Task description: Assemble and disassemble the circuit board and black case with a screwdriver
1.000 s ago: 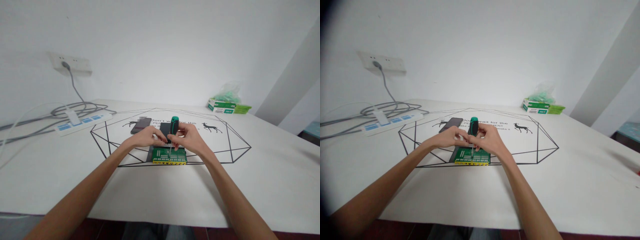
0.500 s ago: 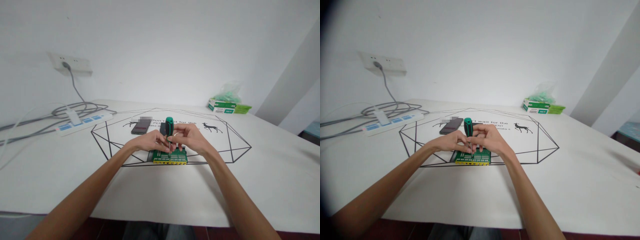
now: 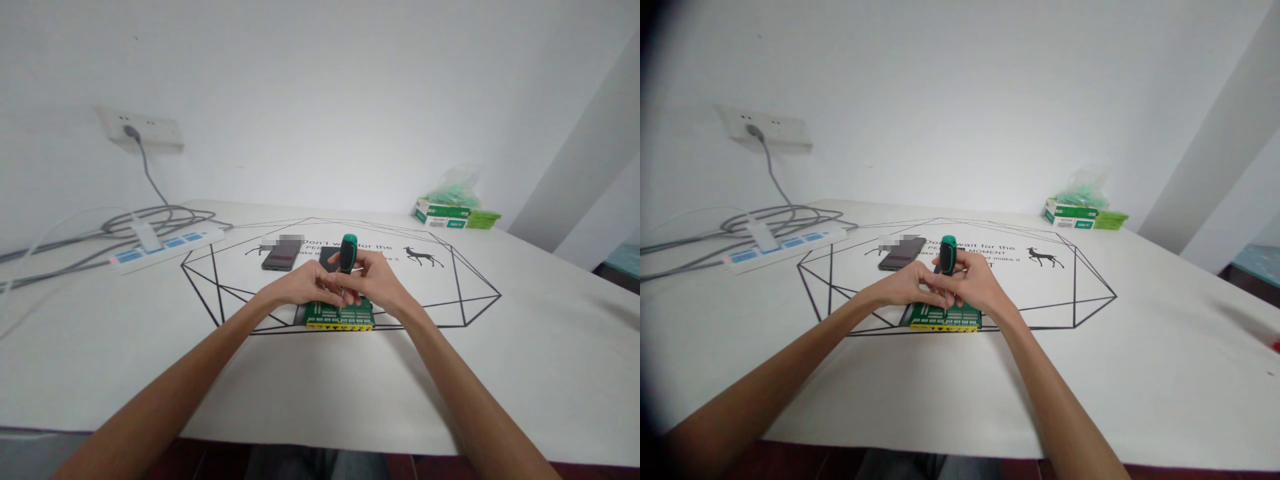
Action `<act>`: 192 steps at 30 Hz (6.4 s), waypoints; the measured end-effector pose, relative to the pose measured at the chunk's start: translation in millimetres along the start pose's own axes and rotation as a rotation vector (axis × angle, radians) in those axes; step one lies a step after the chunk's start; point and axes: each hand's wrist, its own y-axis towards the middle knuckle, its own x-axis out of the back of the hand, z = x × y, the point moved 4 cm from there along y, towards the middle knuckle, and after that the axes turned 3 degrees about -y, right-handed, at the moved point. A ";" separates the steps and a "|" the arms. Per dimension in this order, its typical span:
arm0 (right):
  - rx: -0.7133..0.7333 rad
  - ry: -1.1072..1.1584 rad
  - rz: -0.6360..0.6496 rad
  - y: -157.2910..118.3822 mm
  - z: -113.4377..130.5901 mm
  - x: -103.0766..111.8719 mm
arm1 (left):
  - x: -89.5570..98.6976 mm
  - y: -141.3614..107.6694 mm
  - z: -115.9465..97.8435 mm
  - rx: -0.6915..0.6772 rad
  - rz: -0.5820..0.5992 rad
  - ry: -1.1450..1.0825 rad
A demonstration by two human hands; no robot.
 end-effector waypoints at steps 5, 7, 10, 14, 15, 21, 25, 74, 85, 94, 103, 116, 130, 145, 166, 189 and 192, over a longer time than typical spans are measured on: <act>-0.020 -0.025 0.026 -1.5 1.5 -0.6 | -1.6 -1.4 -1.1 -0.009 0.069 -0.004; -0.017 -0.030 0.034 -2.2 3.4 -0.9 | -1.4 -1.3 -0.3 -0.018 0.070 -0.017; -0.005 -0.046 0.043 -2.9 5.5 -2.0 | -0.5 -0.5 2.7 -0.022 0.035 -0.023; -0.004 -0.073 0.054 -2.5 4.5 -4.0 | -0.5 0.5 5.9 0.002 -0.001 -0.028; -0.001 -0.069 0.058 -2.2 3.8 -4.3 | -0.8 0.6 5.7 0.004 0.003 -0.033; 0.044 -0.038 0.086 -1.3 0.6 -3.8 | -2.1 -1.1 -0.4 -0.031 0.090 0.019; 0.051 -0.054 0.084 -1.6 1.3 -3.3 | -1.5 -1.2 1.0 -0.015 0.056 0.028; 0.066 -0.023 0.092 -2.3 -0.4 -5.2 | -6.0 -1.5 -1.9 -0.017 0.078 0.041; 0.056 -0.031 0.070 -1.6 0.1 -4.6 | -6.1 -1.2 2.7 -0.018 0.019 0.052; 0.044 -0.058 0.078 -2.5 1.0 -5.4 | -5.0 -1.3 8.8 -0.001 0.021 0.052; 0.029 -0.029 0.091 -2.5 -1.4 -6.7 | -6.0 -1.4 1.0 -0.057 0.063 0.043; 0.032 -0.039 0.071 -2.1 0.1 -5.2 | -5.6 -0.6 6.3 -0.059 0.023 0.063; 0.049 -0.053 0.071 -1.6 -0.4 -5.1 | -4.8 -2.1 6.3 -0.009 0.031 0.088; 0.045 -0.056 0.079 -2.1 -0.5 -6.5 | -6.5 -2.4 5.0 -0.039 0.066 0.065; 0.055 -0.067 -0.074 -2.5 -1.6 -5.4 | -6.2 -0.9 7.5 -0.076 0.087 0.176; 0.067 -0.061 -0.161 -0.9 -4.0 -3.0 | -2.0 -3.0 3.5 -0.059 0.095 0.296; 0.065 -0.054 -0.169 -0.4 -4.1 -1.8 | -2.2 -3.0 1.8 -0.064 0.108 0.301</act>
